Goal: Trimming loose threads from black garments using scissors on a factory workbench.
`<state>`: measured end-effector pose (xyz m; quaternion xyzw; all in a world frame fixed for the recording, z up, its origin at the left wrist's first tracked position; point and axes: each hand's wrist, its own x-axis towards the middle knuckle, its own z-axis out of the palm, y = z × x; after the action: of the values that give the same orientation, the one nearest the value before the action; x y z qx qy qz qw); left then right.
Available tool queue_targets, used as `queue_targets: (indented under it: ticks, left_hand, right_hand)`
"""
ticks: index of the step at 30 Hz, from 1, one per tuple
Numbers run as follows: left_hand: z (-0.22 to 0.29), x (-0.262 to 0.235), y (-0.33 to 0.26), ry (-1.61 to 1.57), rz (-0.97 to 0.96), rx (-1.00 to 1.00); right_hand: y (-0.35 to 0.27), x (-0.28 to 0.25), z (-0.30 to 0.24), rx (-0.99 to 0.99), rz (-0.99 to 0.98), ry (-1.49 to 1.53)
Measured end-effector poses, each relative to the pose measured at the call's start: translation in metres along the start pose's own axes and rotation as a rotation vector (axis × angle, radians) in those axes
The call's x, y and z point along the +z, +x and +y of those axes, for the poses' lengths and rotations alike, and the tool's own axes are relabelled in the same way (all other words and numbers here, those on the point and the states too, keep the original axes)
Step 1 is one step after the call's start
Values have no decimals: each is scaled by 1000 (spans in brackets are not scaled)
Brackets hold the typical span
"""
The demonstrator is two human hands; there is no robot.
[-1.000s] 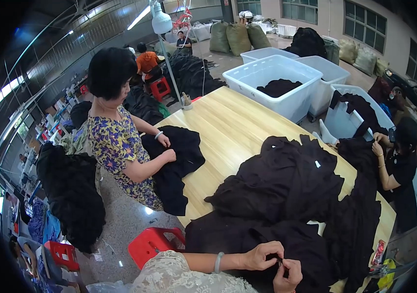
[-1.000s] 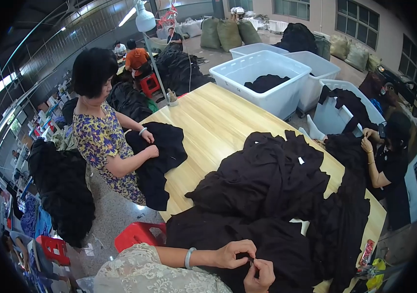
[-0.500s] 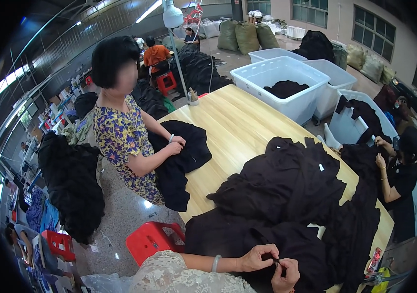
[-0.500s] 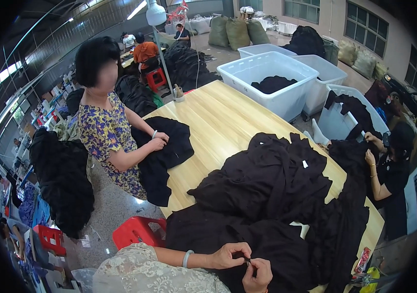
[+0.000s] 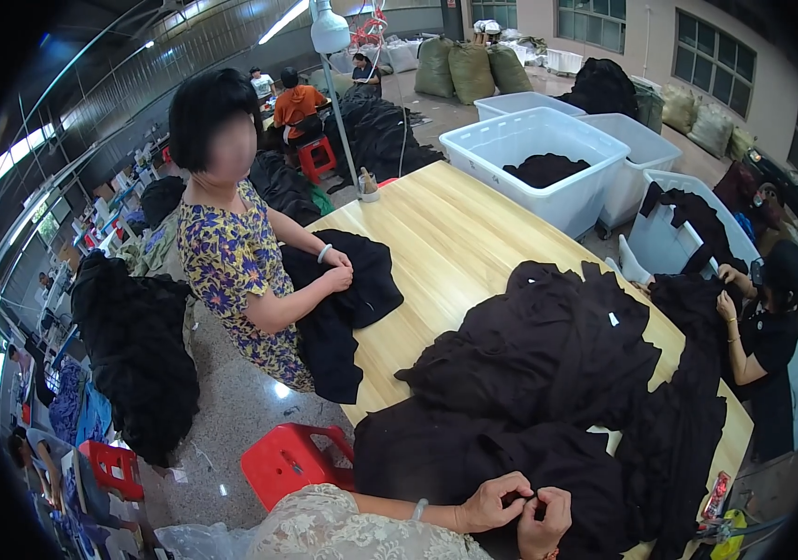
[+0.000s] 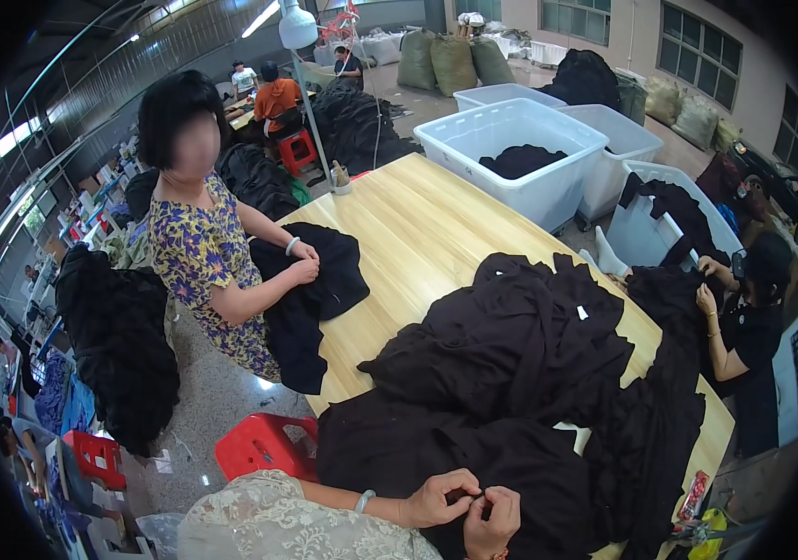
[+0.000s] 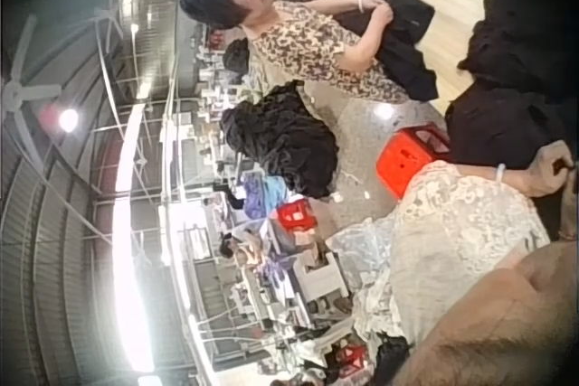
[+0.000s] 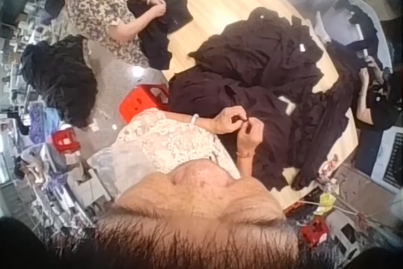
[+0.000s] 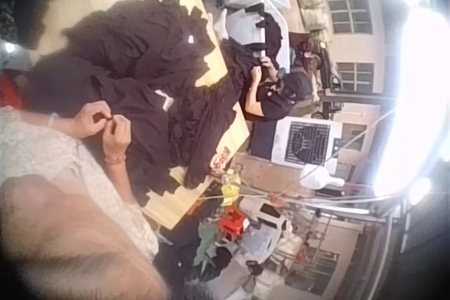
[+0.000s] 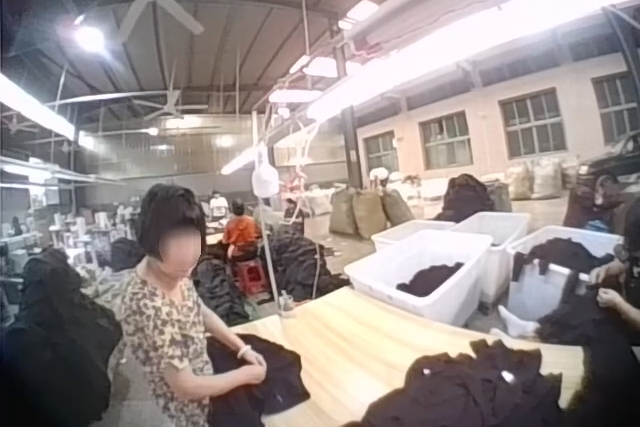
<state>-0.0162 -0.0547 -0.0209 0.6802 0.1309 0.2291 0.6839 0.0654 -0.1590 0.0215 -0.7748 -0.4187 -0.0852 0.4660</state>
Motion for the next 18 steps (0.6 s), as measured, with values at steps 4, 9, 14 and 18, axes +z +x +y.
queue_targets:
  ticks: [4,9,14,18]
  left_hand:
    - [6,-1,10,10,-32,-58]
    - [7,-7,17,174,-171,-43]
    - [-2,-7,23,273,-165,-28]
    - [5,-1,28,324,-64,79]
  right_hand:
    - [-2,-3,8,-49,-33,13]
    - [-5,-4,12,-95,-48,1]
    - [-4,-4,10,-171,-32,-21]
    - [-1,-11,10,-109,-86,31]
